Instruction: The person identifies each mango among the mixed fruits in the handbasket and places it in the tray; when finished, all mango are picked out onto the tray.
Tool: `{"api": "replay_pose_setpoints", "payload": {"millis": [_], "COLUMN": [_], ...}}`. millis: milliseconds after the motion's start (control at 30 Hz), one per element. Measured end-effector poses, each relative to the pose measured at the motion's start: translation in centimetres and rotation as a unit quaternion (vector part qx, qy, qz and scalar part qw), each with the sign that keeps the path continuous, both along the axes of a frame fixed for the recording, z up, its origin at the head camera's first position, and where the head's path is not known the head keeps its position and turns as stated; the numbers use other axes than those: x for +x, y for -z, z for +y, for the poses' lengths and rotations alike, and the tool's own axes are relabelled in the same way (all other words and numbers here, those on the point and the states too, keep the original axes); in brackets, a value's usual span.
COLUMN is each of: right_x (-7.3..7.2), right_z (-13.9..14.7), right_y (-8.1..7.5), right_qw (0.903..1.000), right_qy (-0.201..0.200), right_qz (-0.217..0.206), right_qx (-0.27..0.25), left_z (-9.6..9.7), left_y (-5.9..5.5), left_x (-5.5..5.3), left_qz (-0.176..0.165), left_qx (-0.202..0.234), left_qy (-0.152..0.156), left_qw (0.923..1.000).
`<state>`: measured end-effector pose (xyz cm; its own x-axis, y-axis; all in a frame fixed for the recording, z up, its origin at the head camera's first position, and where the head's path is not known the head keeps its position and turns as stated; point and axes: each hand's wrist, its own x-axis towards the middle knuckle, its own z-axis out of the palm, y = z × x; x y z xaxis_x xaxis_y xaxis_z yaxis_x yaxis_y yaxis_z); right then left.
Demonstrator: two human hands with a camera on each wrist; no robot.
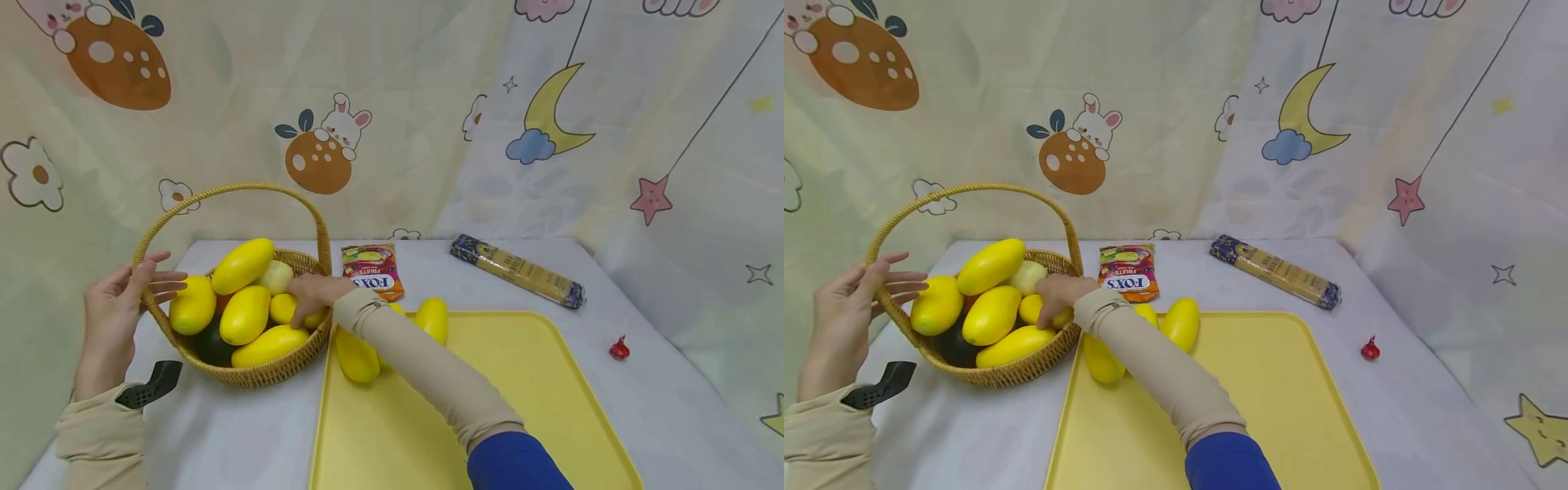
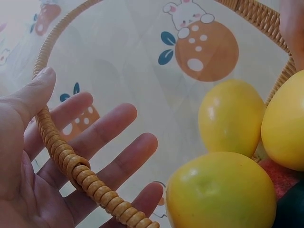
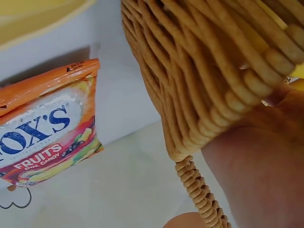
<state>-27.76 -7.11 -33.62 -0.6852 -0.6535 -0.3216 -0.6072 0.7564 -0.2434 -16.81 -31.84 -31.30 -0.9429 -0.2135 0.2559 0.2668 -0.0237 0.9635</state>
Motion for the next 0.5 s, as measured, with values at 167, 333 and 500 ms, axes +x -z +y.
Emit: {"api": "replay_pose_setpoints", "payload": {"millis": [167,333,500], "right_x": [-0.1,0.1,0.5], "right_z": [0.2,0.3,0.5], "right_y": [0.2,-0.5,-1.5], "right_qw": [0.9989,0.9971,0.9944], "right_qy": [-0.03,-0.044,-0.06], "right_qz": [0.035,0.062,0.088], "right_qx": [-0.009,0.0,0.005], "left_z": [0.0,0.0,0.0], "left_y": [0.1,0.2,0.3], "left_x": [-0.1,-0.2,-0.2], "left_qz": [0.003,0.005,0.005], "left_qx": [0.007,0.003,0.003], "left_qy": [0.007,0.004,0.004], "left_qw": [0.9999,1.0,1.0]}}
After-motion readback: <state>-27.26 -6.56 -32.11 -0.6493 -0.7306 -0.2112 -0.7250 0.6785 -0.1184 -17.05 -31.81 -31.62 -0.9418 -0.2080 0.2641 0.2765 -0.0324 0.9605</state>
